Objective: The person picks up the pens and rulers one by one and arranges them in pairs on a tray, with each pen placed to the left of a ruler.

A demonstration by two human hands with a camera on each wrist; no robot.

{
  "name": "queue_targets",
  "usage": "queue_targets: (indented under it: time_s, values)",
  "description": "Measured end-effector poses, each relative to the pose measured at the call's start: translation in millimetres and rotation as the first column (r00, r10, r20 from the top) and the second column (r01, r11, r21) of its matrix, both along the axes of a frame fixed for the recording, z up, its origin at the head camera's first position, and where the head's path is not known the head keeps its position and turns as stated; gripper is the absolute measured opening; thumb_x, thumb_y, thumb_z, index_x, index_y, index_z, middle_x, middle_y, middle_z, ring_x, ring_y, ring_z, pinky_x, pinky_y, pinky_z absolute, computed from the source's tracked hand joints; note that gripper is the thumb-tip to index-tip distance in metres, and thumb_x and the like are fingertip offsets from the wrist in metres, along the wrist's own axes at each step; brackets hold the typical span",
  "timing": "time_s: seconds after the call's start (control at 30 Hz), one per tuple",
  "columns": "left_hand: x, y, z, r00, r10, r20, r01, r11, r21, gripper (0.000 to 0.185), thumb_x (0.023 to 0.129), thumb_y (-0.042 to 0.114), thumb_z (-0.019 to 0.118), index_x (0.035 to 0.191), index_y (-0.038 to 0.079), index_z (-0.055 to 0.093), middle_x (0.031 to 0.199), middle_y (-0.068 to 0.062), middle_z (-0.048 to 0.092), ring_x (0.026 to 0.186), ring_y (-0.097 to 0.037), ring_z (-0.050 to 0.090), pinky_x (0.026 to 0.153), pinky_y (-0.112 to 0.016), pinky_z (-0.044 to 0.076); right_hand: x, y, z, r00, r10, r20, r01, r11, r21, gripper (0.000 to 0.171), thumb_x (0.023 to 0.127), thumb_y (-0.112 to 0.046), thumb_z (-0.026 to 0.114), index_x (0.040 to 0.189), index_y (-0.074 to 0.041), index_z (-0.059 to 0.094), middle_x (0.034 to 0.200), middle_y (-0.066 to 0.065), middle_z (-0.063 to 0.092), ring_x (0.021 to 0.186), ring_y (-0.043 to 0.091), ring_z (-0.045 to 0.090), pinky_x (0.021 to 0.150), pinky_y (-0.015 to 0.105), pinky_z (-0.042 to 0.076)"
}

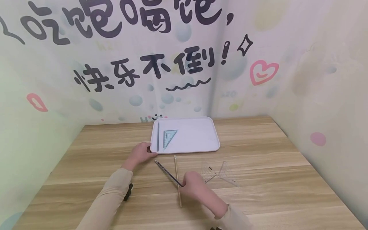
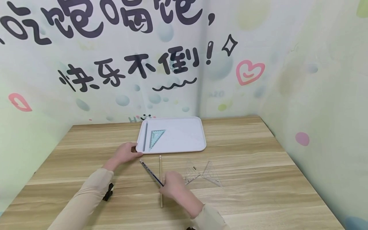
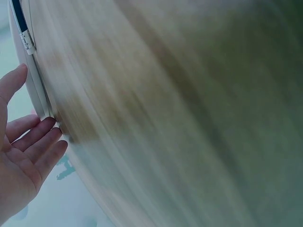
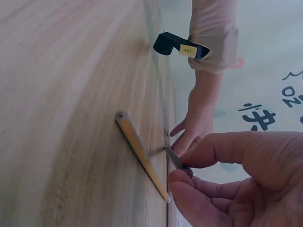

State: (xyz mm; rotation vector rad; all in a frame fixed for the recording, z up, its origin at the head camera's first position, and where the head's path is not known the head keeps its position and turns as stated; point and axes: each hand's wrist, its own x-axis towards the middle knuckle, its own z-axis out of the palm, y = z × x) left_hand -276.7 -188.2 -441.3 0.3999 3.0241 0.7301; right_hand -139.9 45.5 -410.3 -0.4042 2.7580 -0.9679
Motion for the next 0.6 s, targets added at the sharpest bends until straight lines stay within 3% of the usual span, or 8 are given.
queue_targets:
  time_s: [0.2,0.4,0.6]
  values:
    - [-0.4,-0.9,-0.7,1.000,-0.009,0.000,0.009,1.000,0.002,0.025,0.076,0.027,0.071,0.072,0.008,0.055,0.063,-0.001,0.048,0.060,-0.015,0.042,0.056,-0.027,0.033,-9.1,14.1,-5.7,1.000,0.017,0.023,-0.015,0.997,-0.079,0.010,0.068,-0.005,0.070,0.060,-0.004,0.064,0.052,-0.002,0.054,0.045,0.009,0.048,0.045,0.022,0.040]
    - [-0.7,-1.0,-0.5,1.000,-0.009,0.004,0.009,1.000,0.006,0.025,0.076,0.027,0.071,0.074,0.007,0.056,0.064,-0.002,0.048,0.061,-0.015,0.042,0.056,-0.028,0.034,-14.6,27.6,-7.1,0.992,0.025,0.125,0.004,0.975,-0.223,0.005,0.067,0.002,0.068,0.067,0.001,0.063,0.059,0.004,0.059,0.048,0.015,0.058,0.047,0.026,0.048]
    - [-0.4,-0.5,-0.4,1.000,0.001,0.022,-0.001,1.000,0.017,0.024,0.076,0.028,0.071,0.075,0.008,0.057,0.065,-0.002,0.049,0.062,-0.015,0.043,0.057,-0.028,0.035,-17.2,35.6,-7.8,0.975,0.015,0.221,0.053,0.953,-0.300,0.005,0.071,0.000,0.067,0.072,0.002,0.063,0.064,0.007,0.060,0.052,0.015,0.059,0.051,0.029,0.051]
